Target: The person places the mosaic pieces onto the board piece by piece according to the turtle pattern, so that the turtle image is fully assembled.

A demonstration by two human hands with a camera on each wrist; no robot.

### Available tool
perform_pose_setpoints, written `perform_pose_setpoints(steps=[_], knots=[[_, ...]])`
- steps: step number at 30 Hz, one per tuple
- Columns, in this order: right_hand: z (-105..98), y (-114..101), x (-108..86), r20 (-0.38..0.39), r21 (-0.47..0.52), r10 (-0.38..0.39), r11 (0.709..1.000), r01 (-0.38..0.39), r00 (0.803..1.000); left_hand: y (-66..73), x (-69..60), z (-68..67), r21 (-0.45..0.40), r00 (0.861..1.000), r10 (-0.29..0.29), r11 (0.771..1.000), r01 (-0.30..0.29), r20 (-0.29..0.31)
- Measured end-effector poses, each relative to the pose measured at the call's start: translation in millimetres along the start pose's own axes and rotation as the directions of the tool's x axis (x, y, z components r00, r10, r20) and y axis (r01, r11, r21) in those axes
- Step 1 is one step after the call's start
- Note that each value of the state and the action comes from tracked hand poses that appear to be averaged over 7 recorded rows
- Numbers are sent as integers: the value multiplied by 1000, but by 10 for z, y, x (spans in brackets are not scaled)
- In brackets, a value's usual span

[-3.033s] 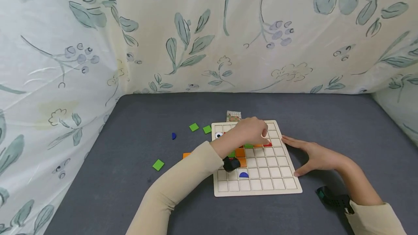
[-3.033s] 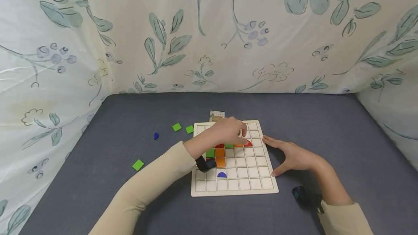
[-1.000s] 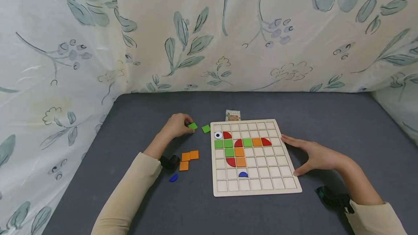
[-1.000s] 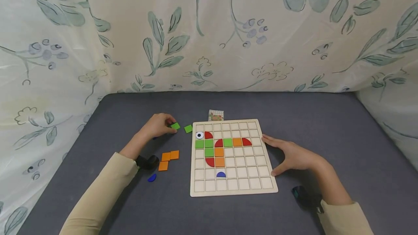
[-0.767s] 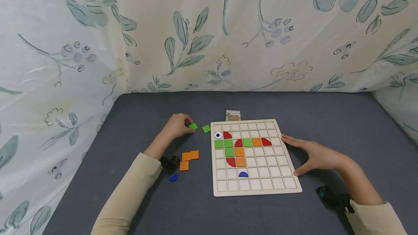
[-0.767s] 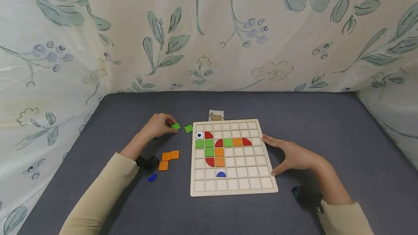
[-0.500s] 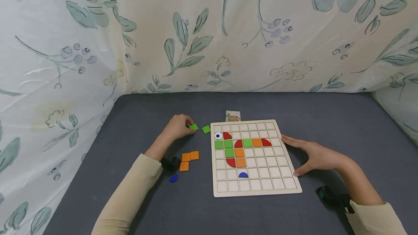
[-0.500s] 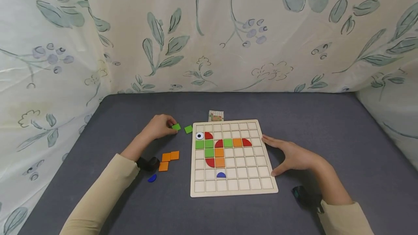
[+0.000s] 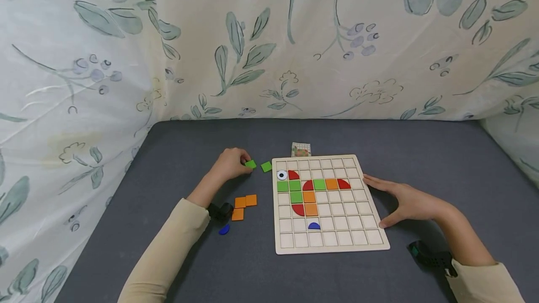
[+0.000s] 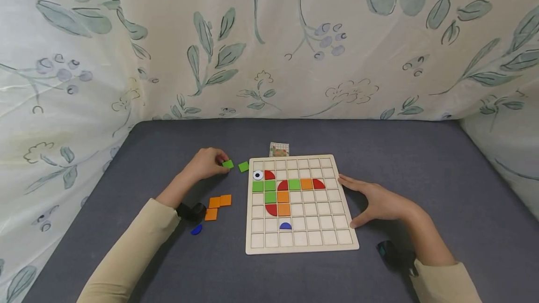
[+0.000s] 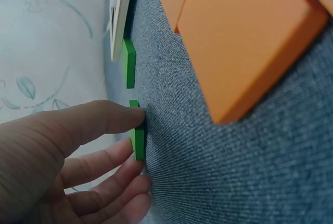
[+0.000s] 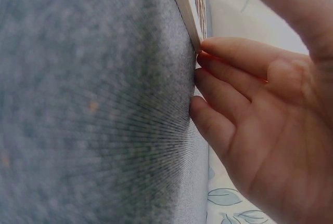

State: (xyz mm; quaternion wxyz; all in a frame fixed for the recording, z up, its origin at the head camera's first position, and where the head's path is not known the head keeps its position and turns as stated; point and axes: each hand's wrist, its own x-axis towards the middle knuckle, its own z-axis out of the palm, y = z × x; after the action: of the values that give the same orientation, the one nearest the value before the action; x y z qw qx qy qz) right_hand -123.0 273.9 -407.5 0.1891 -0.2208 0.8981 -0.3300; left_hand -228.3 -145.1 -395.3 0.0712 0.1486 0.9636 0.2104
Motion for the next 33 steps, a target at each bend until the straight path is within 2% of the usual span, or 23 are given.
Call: perform_pose_setpoints(steps=[6, 11, 16, 20, 23, 26, 29, 33], knots=[[-1, -5, -6, -1, 10, -4, 1000, 4, 1000, -4, -6, -23, -2, 1000, 19, 1000, -19, 12], [-3, -12, -12, -1, 20, -2, 1000, 2, 1000, 30, -31, -81, -5, 999, 34, 999, -34, -2], [-6, -15, -15, -4, 18, -1, 1000, 1, 1000, 116, -58, -121, 7, 999, 48, 999, -48, -10], [-5, -19, -13, 2, 8, 4, 1000, -4, 1000, 220, -72, -64, 11, 997, 72, 997, -72, -1], [-7, -22, -6, 8, 5, 11, 1000, -11, 1000, 349, -86, 8, 17, 994, 105, 994, -105, 1], [-13, -25, 0, 10, 6, 16, 1000, -16, 1000, 527, -104, 76, 26, 986, 163, 986, -164, 16], [-24, -29, 2, 10, 3, 16, 1000, -16, 1000, 752, -121, 132, 38, 969, 242, 969, -244, 45], [-39, -35, 7, 11, -4, 13, 1000, -13, 1000, 1065, -123, 214, 45, 937, 336, 939, -341, 96]])
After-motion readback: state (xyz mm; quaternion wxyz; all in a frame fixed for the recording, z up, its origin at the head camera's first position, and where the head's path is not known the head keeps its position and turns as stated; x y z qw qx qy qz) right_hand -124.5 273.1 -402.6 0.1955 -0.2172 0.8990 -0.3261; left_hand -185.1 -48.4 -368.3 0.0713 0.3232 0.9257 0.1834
